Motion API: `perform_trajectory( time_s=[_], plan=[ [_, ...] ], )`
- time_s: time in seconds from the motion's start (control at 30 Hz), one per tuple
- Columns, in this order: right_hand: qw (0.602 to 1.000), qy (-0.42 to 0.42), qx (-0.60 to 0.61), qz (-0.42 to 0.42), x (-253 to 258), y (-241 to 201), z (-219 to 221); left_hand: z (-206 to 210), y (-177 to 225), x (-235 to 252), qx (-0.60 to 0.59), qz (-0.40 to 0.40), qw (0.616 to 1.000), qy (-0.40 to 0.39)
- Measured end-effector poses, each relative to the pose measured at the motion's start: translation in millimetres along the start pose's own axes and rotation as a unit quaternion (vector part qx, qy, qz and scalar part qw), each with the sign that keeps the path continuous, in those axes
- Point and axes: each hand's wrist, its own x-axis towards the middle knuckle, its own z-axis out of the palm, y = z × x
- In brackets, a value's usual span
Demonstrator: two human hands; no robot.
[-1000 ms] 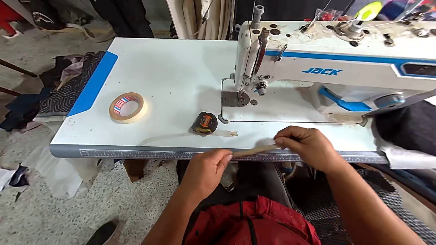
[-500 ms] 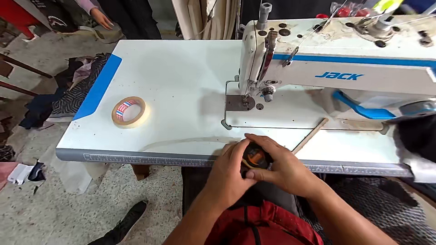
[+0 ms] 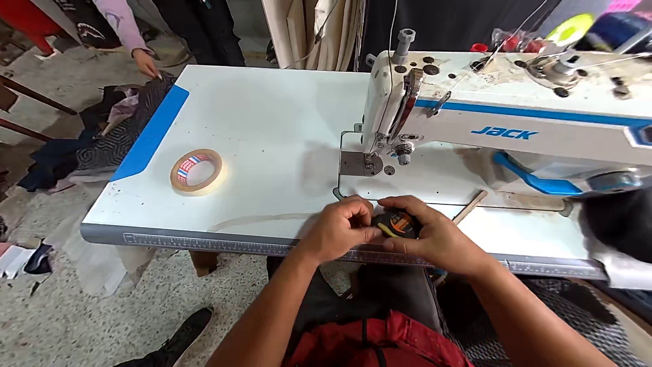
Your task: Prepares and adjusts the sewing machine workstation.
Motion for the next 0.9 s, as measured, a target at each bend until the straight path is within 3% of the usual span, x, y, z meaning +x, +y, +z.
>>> perform_trajectory(
  time_s=[0.1, 0.2, 0.33, 0.5, 0.9],
  plan=[
    [0.972, 0.065, -0.227, -0.002, 22, 15, -25, -14, -6, 36, 0.099, -0.039, 0.994, 0.031],
    [0.94, 0.097, -0.327, 0.013, 48, 30, -47, -16, -10, 70, 0.195, -0.08, 0.975, 0.075],
    [0.946, 0.075, -0.312, -0.039, 66, 38, -51, -4, -11, 86, 0.261, -0.105, 0.954, 0.105],
    [0.948, 0.037, -0.316, 0.018, 78, 32, -57, -5, -16, 74, 0.269, -0.09, 0.947, 0.148],
    [0.934, 0.087, -0.347, 0.025, 78, 27, -48, -7, -16, 51, 0.288, -0.081, 0.939, 0.169]
  ],
)
